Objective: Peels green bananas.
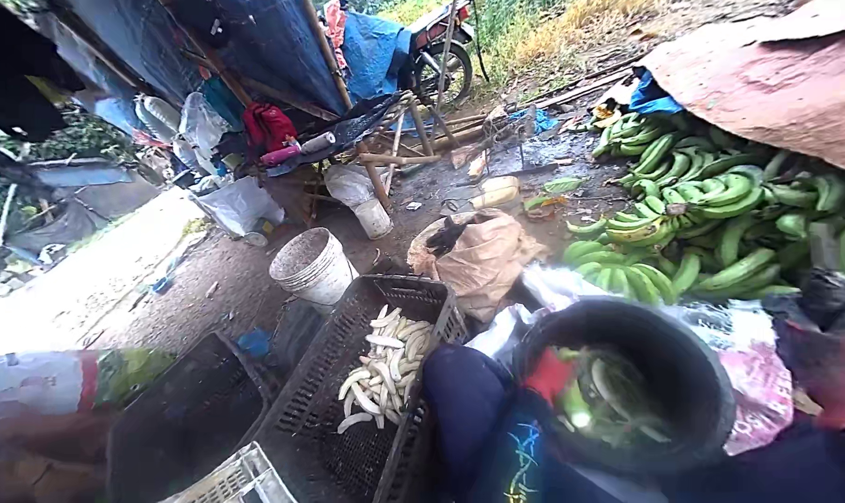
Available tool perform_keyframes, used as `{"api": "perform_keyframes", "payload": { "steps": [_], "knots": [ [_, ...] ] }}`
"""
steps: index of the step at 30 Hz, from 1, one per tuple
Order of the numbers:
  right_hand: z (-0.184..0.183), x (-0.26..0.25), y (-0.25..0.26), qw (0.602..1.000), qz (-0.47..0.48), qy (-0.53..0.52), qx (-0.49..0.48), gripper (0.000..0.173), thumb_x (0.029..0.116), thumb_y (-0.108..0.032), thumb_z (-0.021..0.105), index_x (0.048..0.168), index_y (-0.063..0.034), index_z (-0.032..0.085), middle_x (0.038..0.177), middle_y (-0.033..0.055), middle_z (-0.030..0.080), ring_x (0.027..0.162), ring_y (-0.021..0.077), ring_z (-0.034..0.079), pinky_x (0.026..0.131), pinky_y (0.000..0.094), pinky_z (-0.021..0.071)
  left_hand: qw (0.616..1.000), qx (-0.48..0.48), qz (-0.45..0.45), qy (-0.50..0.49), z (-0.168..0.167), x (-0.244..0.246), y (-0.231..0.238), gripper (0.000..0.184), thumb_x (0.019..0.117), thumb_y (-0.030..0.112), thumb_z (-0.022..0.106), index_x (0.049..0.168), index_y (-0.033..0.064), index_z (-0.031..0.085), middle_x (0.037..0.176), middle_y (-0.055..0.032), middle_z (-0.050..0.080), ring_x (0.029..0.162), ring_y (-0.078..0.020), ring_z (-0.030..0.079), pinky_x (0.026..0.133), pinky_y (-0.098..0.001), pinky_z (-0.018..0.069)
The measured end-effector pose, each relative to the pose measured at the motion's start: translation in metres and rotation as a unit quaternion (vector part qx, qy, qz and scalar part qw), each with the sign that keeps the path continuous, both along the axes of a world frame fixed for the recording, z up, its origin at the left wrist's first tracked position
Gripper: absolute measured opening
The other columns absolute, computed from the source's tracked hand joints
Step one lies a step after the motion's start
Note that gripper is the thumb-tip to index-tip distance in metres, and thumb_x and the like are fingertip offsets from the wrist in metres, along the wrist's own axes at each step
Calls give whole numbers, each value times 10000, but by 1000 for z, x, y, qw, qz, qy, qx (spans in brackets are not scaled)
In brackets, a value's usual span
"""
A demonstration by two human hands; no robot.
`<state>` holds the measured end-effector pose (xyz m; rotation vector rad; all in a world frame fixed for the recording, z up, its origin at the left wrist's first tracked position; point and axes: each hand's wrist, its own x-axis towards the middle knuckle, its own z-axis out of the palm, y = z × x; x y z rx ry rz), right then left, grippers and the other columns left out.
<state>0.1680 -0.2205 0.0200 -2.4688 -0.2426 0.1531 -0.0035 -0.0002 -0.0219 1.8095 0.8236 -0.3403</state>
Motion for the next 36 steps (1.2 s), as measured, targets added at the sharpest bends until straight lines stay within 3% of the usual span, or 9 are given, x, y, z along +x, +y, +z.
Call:
{"api": "perform_keyframes", "payload": {
  "steps": [3,6,10,17,20,26,30,33,36],
  "knots": [
    [16,-55,27,985,149,87,6,565,1031,-391,614,1474,-60,498,1247,304,653,1147,505,638,942,727,466,981,-53,129,-138,-9,1,5,484,1124,262,351,1479,-58,433,1467,-266,500,1360,-313,499,1155,-453,389],
    [-15,-88,37,939,277,205,1,495,1116,-412,395,1473,-102,540,1301,250,662,1212,440,636,1028,676,451,960,-43,170,-219,-6,2,5,475,1124,244,318,1462,-68,436,1410,-252,540,1258,-251,559,1073,-385,451],
    [-29,-115,48,906,365,213,-5,377,1091,-282,470,1398,-90,575,1204,218,682,1115,394,671,969,623,499,936,-94,217,-259,-15,1,9,450,1130,275,286,1422,-4,485,1273,-167,604,1080,-162,598,951,-334,501],
    [-10,-132,53,918,337,184,-100,452,1068,-201,502,1496,-60,472,1343,279,604,1197,454,631,972,618,502,910,-146,238,-308,-8,6,6,429,1130,273,256,1343,8,517,1065,-91,635,878,-65,617,772,-230,532],
    [-13,-120,59,926,317,175,-111,450,1079,-244,482,1479,-38,481,1330,277,609,1216,449,622,977,617,497,955,-79,132,-255,8,3,2,447,1130,196,241,1444,-44,451,1309,-177,588,1099,-133,578,983,-271,466],
    [-19,-104,66,940,272,175,-109,459,1062,-203,505,1492,-47,464,1351,279,592,1217,457,617,965,618,505,946,-159,124,-255,-38,-8,19,453,1123,221,257,1453,-42,423,1309,-193,581,1090,-167,602,942,-315,513],
    [-25,-80,74,942,255,189,-106,412,1077,-226,472,1446,-46,491,1324,265,618,1232,440,620,977,626,494,964,-146,190,-120,72,4,-40,392,1126,121,193,1333,-11,499,1028,-114,609,822,-115,591,781,-250,515],
    [-31,-69,75,944,233,206,-108,417,1089,-260,443,1436,-37,499,1328,259,626,1254,430,614,1007,625,483,934,-106,-26,-341,-16,-15,4,449,1110,149,249,1402,-152,411,1249,-228,596,1098,-142,607,928,-235,504],
    [-32,-52,61,937,247,226,-96,414,1093,-246,448,1437,-27,519,1354,269,619,1291,440,588,1047,648,439,990,5,-38,-132,-9,-24,15,471,1126,144,264,1524,-104,305,1564,-273,374,1467,-268,368,1216,-344,267]
  ]
}}
